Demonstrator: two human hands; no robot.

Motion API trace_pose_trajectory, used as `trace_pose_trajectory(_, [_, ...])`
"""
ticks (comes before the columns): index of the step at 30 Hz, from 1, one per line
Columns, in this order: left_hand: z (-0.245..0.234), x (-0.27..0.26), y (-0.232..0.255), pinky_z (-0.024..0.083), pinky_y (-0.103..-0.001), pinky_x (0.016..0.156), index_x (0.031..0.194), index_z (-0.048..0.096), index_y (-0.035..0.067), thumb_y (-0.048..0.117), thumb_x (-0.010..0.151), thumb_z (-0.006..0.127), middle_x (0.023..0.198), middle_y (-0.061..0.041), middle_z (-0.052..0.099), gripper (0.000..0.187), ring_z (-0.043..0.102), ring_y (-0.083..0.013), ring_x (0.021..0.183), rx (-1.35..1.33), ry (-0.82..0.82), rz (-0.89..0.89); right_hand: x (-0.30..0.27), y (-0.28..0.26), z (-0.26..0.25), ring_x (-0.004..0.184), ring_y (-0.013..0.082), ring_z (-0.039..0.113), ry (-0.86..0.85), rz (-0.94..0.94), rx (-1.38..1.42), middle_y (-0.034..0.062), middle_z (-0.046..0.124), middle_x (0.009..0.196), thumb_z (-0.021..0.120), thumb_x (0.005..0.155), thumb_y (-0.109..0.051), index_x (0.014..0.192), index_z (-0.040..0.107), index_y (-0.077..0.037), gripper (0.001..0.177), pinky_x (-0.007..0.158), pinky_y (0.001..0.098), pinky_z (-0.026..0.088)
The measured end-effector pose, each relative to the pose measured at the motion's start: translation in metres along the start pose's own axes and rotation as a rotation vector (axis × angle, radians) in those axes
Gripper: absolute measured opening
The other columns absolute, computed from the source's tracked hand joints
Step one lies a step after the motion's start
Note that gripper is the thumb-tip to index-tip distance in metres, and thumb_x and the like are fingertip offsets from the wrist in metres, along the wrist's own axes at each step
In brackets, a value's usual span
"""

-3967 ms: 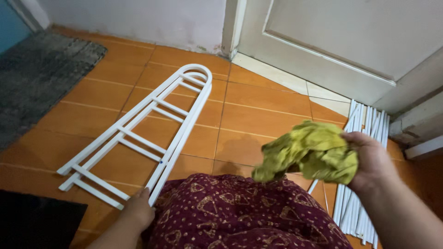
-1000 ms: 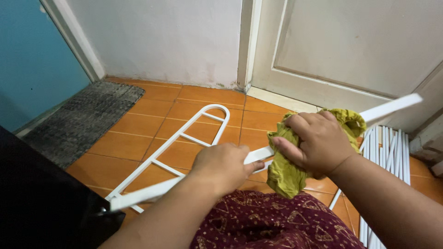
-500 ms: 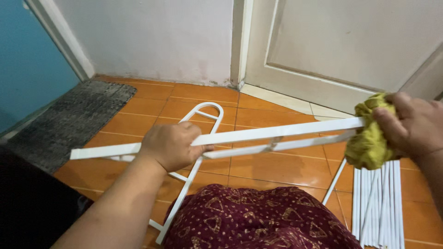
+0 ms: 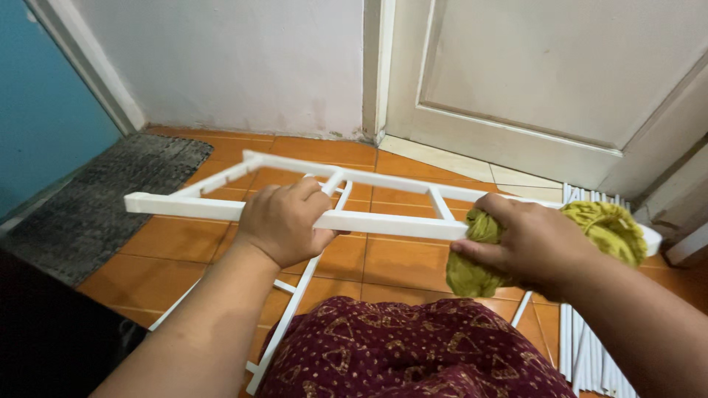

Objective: The person assembles a white plastic rack by inserting horizontal bars into side frames, then wipes the assembled frame with a yellow cloth. The task includes inserting multiple bars, repositioning the frame, and cleaning its surfaces.

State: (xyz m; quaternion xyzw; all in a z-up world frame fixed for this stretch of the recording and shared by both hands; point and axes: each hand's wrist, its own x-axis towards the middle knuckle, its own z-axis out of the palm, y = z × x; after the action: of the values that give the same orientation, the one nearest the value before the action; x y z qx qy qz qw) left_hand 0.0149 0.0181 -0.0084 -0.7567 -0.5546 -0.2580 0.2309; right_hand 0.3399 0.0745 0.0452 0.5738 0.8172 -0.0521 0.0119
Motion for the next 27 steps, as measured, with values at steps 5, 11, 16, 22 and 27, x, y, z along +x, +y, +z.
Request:
trace_pose_trajectory(5, [-0.003, 0.012, 0.021, 0.056, -0.046, 0.076, 0.078, 0.073, 0.016, 0.044, 0.063, 0.082, 0.085, -0.006, 0.071, 0.033, 0.069, -0.0335, 0.083, -0.208, 0.057, 0.016, -0.002, -0.012, 0.007, 0.084, 0.0252, 0.075, 0.117, -0.11, -0.242, 0.0054, 0.073, 0.09, 0.063, 0.077, -0.074, 0.126, 0.06, -0.027, 0.068, 0.074, 0.04, 0.062])
trace_pose_trajectory(11, [0.005, 0.029, 0.076, 0.055, -0.051, 0.079, 0.09, 0.072, 0.018, 0.041, 0.078, 0.074, 0.089, -0.011, 0.074, 0.027, 0.07, -0.0356, 0.088, -0.273, -0.586, -0.334, 0.006, -0.02, 0.036, 0.08, 0.0256, 0.074, 0.515, -0.417, -0.197, 0.0058, 0.073, 0.08, 0.068, 0.074, -0.074, 0.101, 0.068, -0.017, 0.064, 0.075, 0.0404, 0.057])
trace_pose_trajectory(16, [0.01, 0.022, 0.06, 0.055, -0.054, 0.073, 0.082, 0.071, 0.018, 0.029, 0.077, 0.07, 0.082, -0.011, 0.073, 0.013, 0.07, -0.0374, 0.081, -0.221, -0.419, -0.323, 0.022, 0.021, 0.041, 0.089, 0.026, 0.072, 0.473, -0.329, -0.245, 0.0117, 0.074, 0.1, 0.066, 0.075, -0.076, 0.116, 0.07, -0.017, 0.072, 0.085, 0.0438, 0.054])
trace_pose_trajectory(22, [0.013, 0.014, 0.028, 0.055, -0.052, 0.062, 0.072, 0.068, 0.017, 0.026, 0.075, 0.069, 0.073, -0.008, 0.072, 0.01, 0.069, -0.0345, 0.068, -0.09, -0.198, -0.199, 0.023, 0.097, 0.051, 0.101, 0.0305, 0.067, 0.695, -0.335, -0.173, 0.0139, 0.071, 0.101, 0.055, 0.084, -0.07, 0.115, 0.069, -0.011, 0.068, 0.098, 0.0488, 0.051])
trace_pose_trajectory(27, [0.012, 0.012, 0.014, 0.054, -0.051, 0.058, 0.07, 0.067, 0.015, 0.026, 0.073, 0.069, 0.07, -0.008, 0.07, 0.011, 0.068, -0.0348, 0.067, -0.066, -0.057, -0.142, 0.027, 0.13, 0.046, 0.1, 0.0321, 0.062, 0.799, -0.342, 0.006, 0.015, 0.067, 0.1, 0.055, 0.096, -0.058, 0.12, 0.065, -0.006, 0.058, 0.104, 0.0495, 0.046])
